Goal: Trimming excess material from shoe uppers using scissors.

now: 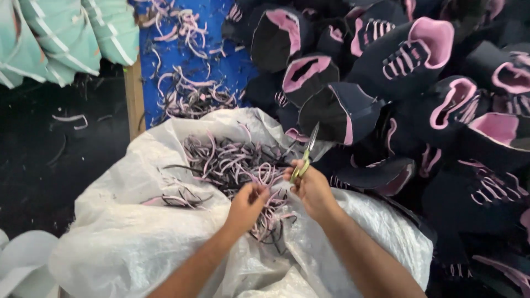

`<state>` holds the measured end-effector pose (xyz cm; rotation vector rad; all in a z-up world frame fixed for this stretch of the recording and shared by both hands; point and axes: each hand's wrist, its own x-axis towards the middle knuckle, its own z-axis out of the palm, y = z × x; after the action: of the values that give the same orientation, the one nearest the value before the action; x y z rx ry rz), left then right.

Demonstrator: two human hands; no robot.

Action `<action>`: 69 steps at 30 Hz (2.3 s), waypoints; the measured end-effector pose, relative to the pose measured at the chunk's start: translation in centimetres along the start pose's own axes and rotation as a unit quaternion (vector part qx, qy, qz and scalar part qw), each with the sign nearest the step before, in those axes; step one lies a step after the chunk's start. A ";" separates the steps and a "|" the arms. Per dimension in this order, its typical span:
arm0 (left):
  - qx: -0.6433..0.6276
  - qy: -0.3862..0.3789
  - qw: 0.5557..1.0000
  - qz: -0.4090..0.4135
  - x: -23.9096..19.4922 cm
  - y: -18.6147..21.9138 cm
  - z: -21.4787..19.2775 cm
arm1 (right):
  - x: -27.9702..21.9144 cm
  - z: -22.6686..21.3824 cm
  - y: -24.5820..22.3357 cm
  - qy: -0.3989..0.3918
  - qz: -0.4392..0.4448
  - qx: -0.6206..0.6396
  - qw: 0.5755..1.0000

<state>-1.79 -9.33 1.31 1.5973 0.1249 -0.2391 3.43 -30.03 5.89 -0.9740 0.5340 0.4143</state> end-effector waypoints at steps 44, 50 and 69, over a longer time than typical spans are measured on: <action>-0.268 0.109 0.957 0.013 8.0 2.1 -1.8 | 1.8 -0.2 3.4 -0.026 -0.095 -0.118 0.988; -0.288 0.066 0.955 0.016 7.1 1.5 0.1 | 3.4 -2.6 2.1 0.026 -0.120 -0.065 0.990; -0.243 0.054 0.968 0.024 6.3 0.4 0.9 | 3.5 0.1 3.5 0.020 -0.039 -0.213 0.976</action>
<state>4.36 -10.68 0.23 1.1224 0.2123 -0.0735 4.32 -27.87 1.57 -1.4147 0.4496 0.4484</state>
